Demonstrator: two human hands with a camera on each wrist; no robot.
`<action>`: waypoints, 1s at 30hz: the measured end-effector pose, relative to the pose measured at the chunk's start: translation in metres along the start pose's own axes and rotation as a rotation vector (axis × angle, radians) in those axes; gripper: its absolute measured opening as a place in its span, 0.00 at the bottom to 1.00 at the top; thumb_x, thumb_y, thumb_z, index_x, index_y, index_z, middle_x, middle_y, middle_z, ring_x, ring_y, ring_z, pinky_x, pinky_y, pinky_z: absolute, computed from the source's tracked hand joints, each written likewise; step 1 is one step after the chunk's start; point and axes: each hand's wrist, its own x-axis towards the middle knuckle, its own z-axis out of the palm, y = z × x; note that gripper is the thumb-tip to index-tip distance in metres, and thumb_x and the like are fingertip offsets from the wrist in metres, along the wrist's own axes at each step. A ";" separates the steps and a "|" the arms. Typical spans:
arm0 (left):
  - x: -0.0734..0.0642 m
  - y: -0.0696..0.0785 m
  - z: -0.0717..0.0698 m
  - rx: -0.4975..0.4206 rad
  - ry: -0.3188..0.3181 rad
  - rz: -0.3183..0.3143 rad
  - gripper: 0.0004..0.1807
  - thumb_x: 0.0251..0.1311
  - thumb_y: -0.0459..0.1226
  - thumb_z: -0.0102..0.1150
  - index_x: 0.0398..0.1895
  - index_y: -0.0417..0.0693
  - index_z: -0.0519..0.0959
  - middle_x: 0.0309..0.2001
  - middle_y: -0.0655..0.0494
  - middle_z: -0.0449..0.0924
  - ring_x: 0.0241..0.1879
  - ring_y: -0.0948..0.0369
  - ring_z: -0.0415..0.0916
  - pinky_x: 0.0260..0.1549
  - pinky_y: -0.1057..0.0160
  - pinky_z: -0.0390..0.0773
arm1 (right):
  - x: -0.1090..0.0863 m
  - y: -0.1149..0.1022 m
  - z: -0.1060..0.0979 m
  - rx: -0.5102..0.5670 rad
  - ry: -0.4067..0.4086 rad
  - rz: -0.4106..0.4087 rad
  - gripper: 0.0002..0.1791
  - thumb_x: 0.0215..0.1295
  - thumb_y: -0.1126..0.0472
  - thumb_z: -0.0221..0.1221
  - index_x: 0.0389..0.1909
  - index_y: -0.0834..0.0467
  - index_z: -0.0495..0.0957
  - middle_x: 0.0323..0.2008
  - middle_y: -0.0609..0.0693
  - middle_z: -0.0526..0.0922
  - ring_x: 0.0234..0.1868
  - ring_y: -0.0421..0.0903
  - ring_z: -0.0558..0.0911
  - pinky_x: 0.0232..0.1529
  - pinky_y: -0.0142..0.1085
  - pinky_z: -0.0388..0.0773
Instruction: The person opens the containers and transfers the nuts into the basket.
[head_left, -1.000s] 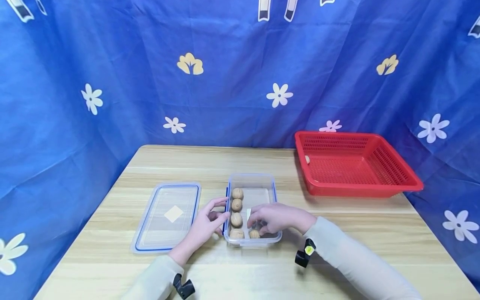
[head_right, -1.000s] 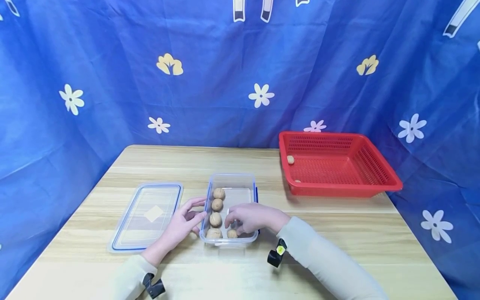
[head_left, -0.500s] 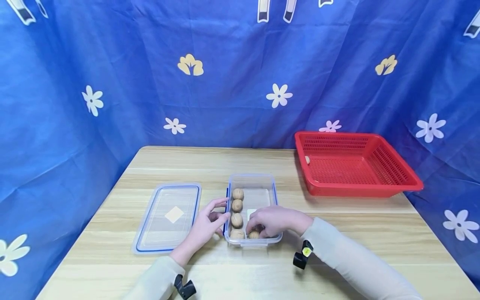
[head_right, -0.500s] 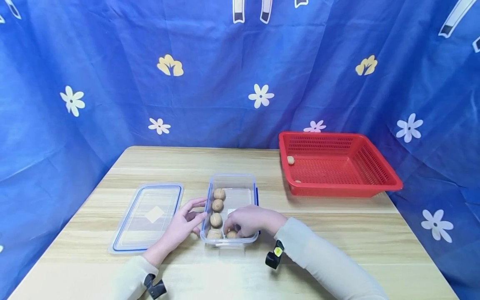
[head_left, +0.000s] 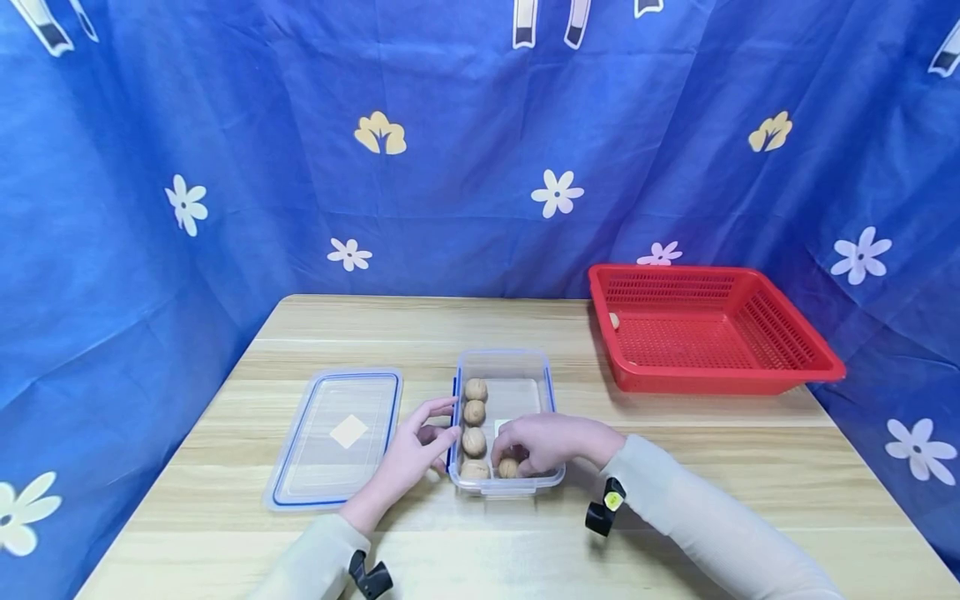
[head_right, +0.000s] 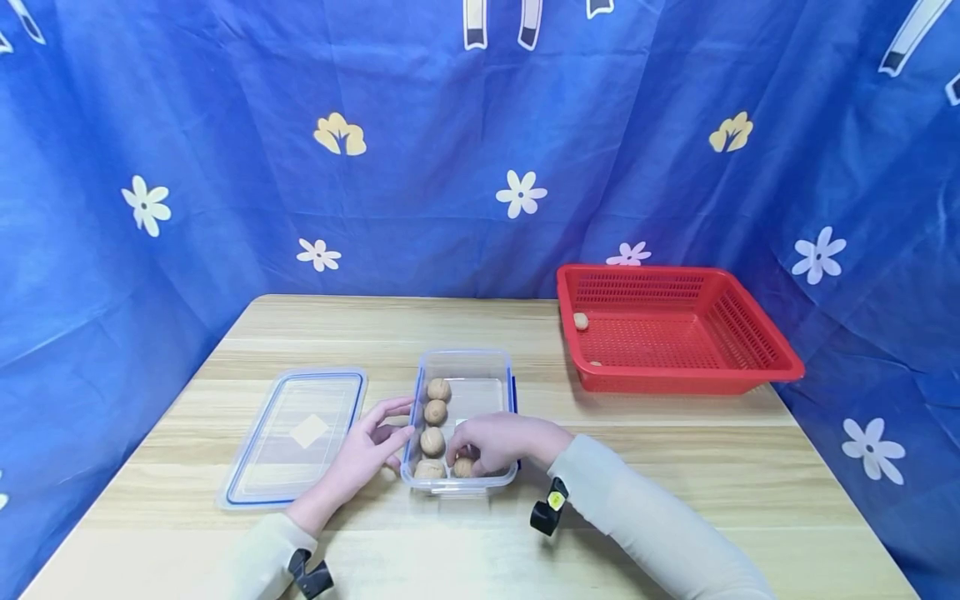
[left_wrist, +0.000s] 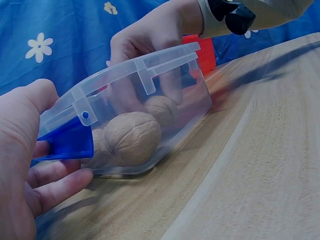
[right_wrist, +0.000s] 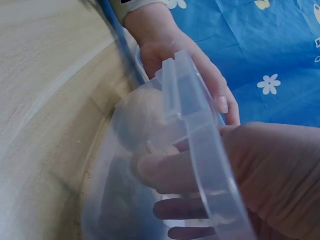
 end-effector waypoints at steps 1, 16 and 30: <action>0.000 0.000 0.000 0.000 -0.001 0.001 0.25 0.61 0.33 0.57 0.62 0.44 0.67 0.57 0.42 0.69 0.32 0.56 0.77 0.22 0.48 0.81 | 0.000 0.001 -0.001 0.022 0.009 -0.005 0.17 0.49 0.68 0.65 0.41 0.51 0.81 0.31 0.39 0.74 0.32 0.38 0.74 0.33 0.23 0.70; 0.002 0.000 -0.002 0.001 -0.007 0.024 0.25 0.61 0.33 0.57 0.62 0.43 0.66 0.57 0.40 0.68 0.30 0.55 0.77 0.21 0.48 0.82 | -0.004 0.008 -0.010 0.168 0.104 -0.031 0.17 0.52 0.69 0.65 0.44 0.58 0.79 0.37 0.43 0.75 0.35 0.42 0.78 0.36 0.24 0.74; 0.001 -0.003 -0.002 -0.015 -0.004 0.035 0.25 0.61 0.32 0.57 0.62 0.41 0.66 0.57 0.39 0.68 0.36 0.49 0.78 0.23 0.50 0.82 | -0.017 0.008 -0.020 0.231 0.237 -0.068 0.17 0.53 0.69 0.63 0.46 0.62 0.78 0.38 0.45 0.76 0.36 0.39 0.76 0.42 0.33 0.79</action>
